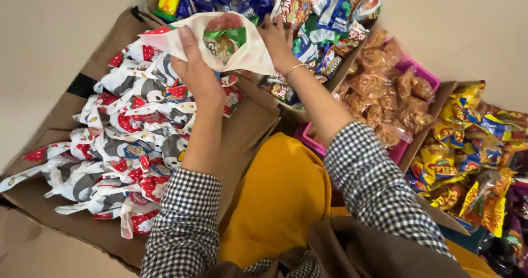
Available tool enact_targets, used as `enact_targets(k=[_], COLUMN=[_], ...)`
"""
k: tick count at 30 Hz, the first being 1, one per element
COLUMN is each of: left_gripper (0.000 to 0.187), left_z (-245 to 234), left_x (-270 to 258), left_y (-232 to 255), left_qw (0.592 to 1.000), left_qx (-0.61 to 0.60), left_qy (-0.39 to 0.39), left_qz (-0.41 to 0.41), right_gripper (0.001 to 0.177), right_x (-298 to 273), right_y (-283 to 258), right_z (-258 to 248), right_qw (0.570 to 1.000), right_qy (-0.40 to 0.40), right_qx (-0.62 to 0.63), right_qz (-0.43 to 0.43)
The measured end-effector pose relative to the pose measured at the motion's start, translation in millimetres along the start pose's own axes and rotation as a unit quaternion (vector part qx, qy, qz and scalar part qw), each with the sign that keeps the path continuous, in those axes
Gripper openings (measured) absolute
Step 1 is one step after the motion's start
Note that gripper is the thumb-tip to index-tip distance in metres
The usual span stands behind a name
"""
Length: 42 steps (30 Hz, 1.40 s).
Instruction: Packing small gift bags with an assortment of snacks and candies.
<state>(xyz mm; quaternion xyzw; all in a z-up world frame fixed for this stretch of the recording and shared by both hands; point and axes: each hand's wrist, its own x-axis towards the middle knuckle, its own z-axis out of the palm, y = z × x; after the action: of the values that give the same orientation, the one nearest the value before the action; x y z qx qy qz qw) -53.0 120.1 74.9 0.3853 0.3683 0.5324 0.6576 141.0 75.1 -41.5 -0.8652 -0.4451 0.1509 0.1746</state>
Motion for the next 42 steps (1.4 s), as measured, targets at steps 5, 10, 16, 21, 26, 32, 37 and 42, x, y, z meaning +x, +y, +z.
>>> enact_targets(k=[5, 10, 16, 21, 26, 32, 37, 42], left_gripper=[0.049, 0.055, 0.066, 0.050, 0.042, 0.047, 0.054, 0.042], left_z=[-6.5, -16.9, -12.8, -8.7, -12.7, -19.5, -28.7, -40.5], left_x=[16.1, 33.4, 39.8, 39.4, 30.6, 22.9, 17.8, 10.1], left_y=[5.7, 9.0, 19.8, 17.6, 9.5, 4.8, 0.1, 3.1], left_qw=[0.999, 0.995, 0.989, 0.990, 0.987, 0.996, 0.994, 0.999], left_qx=[-0.032, -0.080, -0.142, -0.116, -0.109, -0.091, -0.099, -0.034], left_qy=[-0.031, -0.047, -0.005, -0.039, -0.087, -0.013, 0.010, -0.003], left_qz=[0.023, 0.030, 0.037, 0.071, 0.081, -0.012, -0.051, -0.016], right_gripper=[0.053, 0.022, 0.015, 0.034, 0.031, 0.027, 0.026, 0.026], right_x=[4.5, -35.4, -38.0, -12.6, 4.2, 15.9, 9.4, 11.5], right_y=[12.2, 14.7, 4.3, -32.6, -45.0, -36.7, -30.0, -24.8], right_z=[15.9, -50.9, -65.6, -6.3, 21.9, 30.3, 42.1, 47.1], right_qw=[0.998, 0.910, 0.897, 0.946, 0.956, 0.970, 0.978, 0.985], right_qy=[0.038, 0.333, 0.433, 0.177, 0.159, 0.127, 0.097, 0.064], right_qx=[0.056, 0.246, -0.011, 0.014, 0.007, -0.018, -0.036, -0.063], right_qz=[-0.018, -0.012, 0.092, -0.270, -0.245, -0.209, -0.184, -0.149])
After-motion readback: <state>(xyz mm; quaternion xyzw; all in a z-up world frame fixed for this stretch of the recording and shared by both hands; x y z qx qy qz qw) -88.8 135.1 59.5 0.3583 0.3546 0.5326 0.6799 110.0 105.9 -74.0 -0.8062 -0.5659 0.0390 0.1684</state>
